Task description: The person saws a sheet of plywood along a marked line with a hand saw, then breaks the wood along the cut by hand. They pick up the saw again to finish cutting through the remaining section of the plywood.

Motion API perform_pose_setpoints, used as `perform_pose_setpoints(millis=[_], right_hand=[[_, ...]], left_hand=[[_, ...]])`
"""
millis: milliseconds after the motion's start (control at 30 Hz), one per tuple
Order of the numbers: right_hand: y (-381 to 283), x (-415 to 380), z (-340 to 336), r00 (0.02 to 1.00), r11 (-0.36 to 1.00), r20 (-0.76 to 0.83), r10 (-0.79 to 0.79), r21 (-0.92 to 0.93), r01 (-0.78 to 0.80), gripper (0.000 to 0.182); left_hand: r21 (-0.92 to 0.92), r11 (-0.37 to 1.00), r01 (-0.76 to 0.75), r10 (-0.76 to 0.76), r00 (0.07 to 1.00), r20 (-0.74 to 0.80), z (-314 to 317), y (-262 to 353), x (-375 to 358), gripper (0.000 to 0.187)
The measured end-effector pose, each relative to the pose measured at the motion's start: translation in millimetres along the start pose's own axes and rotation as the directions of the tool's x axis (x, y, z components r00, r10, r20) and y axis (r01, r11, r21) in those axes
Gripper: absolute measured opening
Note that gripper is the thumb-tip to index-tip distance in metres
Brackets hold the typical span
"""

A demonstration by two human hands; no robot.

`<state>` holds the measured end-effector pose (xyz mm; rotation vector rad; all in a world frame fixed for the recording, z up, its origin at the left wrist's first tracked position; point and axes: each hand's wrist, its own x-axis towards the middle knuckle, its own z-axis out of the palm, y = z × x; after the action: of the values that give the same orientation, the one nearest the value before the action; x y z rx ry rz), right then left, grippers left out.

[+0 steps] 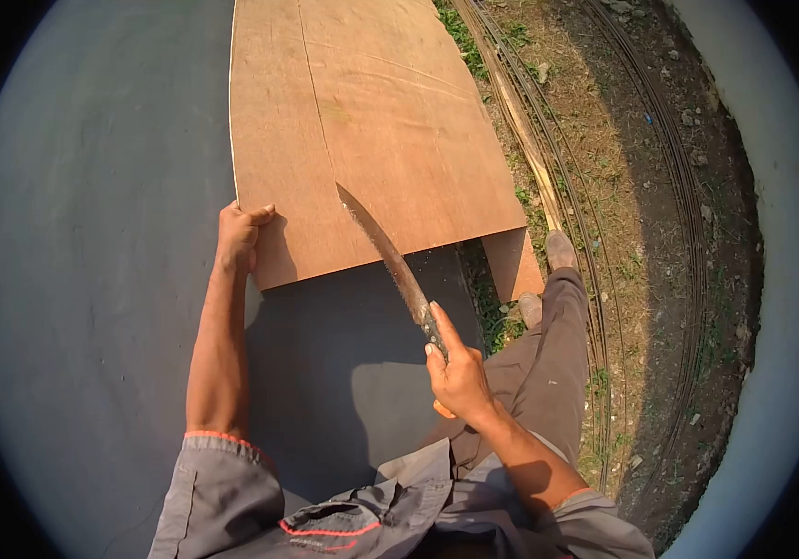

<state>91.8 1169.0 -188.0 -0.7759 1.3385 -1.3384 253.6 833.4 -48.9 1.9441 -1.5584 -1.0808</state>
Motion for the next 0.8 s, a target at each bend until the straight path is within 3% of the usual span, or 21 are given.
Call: perform_pose_setpoints(millis=[67, 100, 133, 233, 267, 333, 400, 433, 567, 633, 700, 800], right_hand=[[-3.2, 65.2, 34.4, 0.986, 0.985, 0.071, 0.148, 0.077, -0.153, 0.061], [3.1, 93.2, 56.6, 1.000, 0.999, -0.007, -0.001, 0.036, 0.001, 0.058], [1.9, 108.5, 66.2, 0.997, 0.997, 0.041, 0.071, -0.012, -0.071, 0.059], [-4.4, 65.7, 41.1, 0.995, 0.996, 0.057, 0.087, -0.001, -0.087, 0.059], [-4.1, 25.2, 24.6, 0.983, 0.987, 0.096, 0.153, 0.036, -0.158, 0.062], [-0.9, -36.8, -5.0, 0.995, 0.991, -0.019, 0.100, 0.088, -0.098, 0.064], [-6.3, -30.2, -5.6, 0.992, 0.989, 0.009, 0.126, 0.082, -0.126, 0.064], [-12.8, -21.2, -2.6, 0.986, 0.983, 0.040, 0.165, 0.077, -0.167, 0.064], [1.5, 96.9, 62.5, 0.996, 0.994, 0.037, 0.085, 0.059, -0.087, 0.060], [18.1, 87.3, 72.6, 0.998, 0.997, -0.041, -0.055, 0.047, 0.057, 0.061], [-13.0, 30.5, 20.0, 0.974, 0.984, 0.134, 0.181, -0.025, -0.179, 0.063], [0.2, -27.8, -16.3, 0.992, 0.994, 0.063, 0.108, 0.024, -0.110, 0.065]], left_hand=[[0.020, 0.999, -0.036, 0.037, 0.999, -0.040, -4.4, -13.1, 6.4, 0.032], [0.030, 0.999, -0.034, 0.036, 0.999, -0.036, -3.4, -9.5, 9.0, 0.032], [0.051, 0.999, 0.002, -0.001, 1.000, -0.023, -4.2, -6.3, 6.9, 0.033], [0.050, 0.998, 0.044, -0.043, 0.999, -0.022, -10.2, -15.0, -2.1, 0.032], [0.036, 0.998, 0.046, -0.046, 0.999, -0.017, -7.9, -13.5, -2.2, 0.030], [0.009, 1.000, 0.004, -0.003, 1.000, -0.029, -3.5, -7.8, 0.7, 0.025], [0.017, 1.000, 0.002, -0.001, 1.000, -0.029, -4.2, -8.0, -0.8, 0.025], [0.031, 0.999, 0.013, -0.012, 1.000, -0.026, -3.1, -6.2, 0.0, 0.025], [0.042, 0.999, 0.011, -0.009, 0.999, -0.050, -4.4, -9.2, 5.7, 0.025], [0.052, 0.998, 0.017, -0.016, 0.999, -0.030, -1.9, -6.2, 6.1, 0.025], [0.052, 0.998, 0.031, -0.030, 0.999, -0.023, -6.7, -7.5, -2.8, 0.026], [0.044, 0.999, 0.030, -0.029, 1.000, -0.010, -3.6, -3.9, -1.0, 0.027]])
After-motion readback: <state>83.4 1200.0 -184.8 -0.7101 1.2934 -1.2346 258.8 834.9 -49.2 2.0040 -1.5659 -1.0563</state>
